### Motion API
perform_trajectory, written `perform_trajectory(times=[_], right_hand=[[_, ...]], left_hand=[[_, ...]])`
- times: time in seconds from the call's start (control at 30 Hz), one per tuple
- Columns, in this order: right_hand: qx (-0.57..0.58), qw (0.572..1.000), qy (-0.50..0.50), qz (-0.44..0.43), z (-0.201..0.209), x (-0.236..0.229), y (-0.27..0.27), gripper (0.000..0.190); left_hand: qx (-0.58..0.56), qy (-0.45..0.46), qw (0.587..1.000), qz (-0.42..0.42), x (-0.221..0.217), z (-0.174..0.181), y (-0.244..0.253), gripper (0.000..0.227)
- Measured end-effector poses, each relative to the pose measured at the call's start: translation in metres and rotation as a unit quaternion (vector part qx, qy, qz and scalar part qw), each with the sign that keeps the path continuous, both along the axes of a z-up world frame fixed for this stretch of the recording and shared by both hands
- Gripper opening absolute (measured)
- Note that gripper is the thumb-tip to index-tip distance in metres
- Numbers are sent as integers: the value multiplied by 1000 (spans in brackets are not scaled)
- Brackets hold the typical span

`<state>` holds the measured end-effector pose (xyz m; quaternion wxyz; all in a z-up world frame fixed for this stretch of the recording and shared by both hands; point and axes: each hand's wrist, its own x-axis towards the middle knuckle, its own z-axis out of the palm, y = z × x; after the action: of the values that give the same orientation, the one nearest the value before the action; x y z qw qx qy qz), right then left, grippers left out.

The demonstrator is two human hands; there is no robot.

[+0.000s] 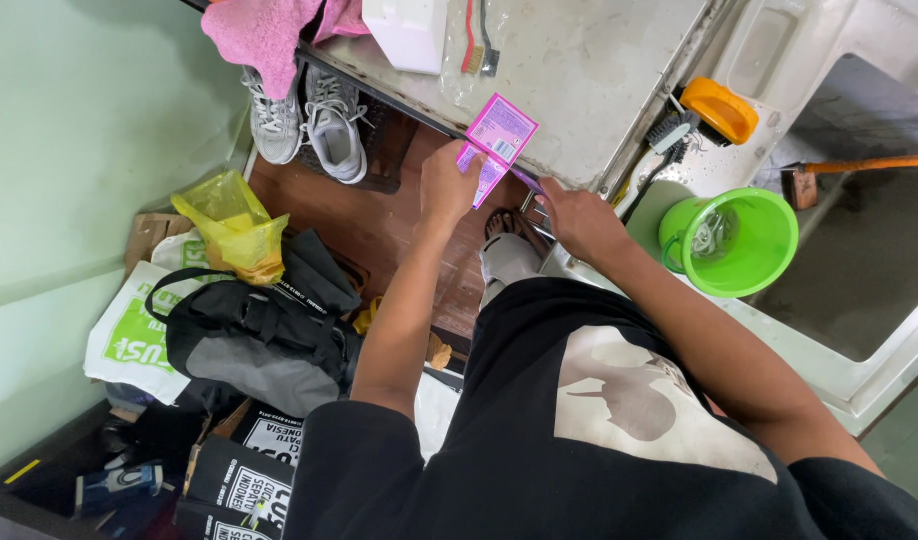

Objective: The person stands at a sink and uses a knife to cut open a small pink packet, then pours the contents into a green bucket containing water. They subsequently pick up a large white plastic jug, open it, and pour liquid from the jug into the bucket, mixing the ingredients.

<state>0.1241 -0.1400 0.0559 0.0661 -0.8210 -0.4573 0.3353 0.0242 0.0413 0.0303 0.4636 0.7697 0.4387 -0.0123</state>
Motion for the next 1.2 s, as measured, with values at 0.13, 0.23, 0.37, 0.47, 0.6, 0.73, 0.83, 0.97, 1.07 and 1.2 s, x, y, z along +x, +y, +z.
perform_trajectory(times=[0.13,0.23,0.37,0.47,0.6,0.73,0.83,0.97,1.07,1.2], right_hand=[[-5,1000,-5,-4,-4,0,0,32],[-1,1000,0,-2,-1,1,-3,33],[6,1000,-9,9,-6,3,-6,32],[4,1000,-12,5,0,1,-7,31],[15,1000,-3,-2,6,-1,-8,30],[-21,1000,8,-1,6,0,-10,33],[-38,999,7,-1,2,3,-12,33],[-59,998,14,-8,9,2,-14,34],[-65,998,9,-5,12,-1,-16,34],[-74,997,13,-17,14,-1,-21,34]], left_hand=[[3,-16,1000,3,0,2,-1,23],[0,-11,1000,3,-1,-3,0,23],[-1,-9,1000,-4,-1,-3,1,26],[0,-10,1000,-8,-2,-5,2,25],[-3,-6,1000,-12,-2,-7,4,25],[-3,-10,1000,-5,-2,-9,3,25],[-3,-16,1000,-3,-2,-8,4,25],[-2,-11,1000,-8,0,-8,4,28],[-1,-15,1000,-10,-1,-14,5,27],[1,-20,1000,-13,-2,-12,5,29]])
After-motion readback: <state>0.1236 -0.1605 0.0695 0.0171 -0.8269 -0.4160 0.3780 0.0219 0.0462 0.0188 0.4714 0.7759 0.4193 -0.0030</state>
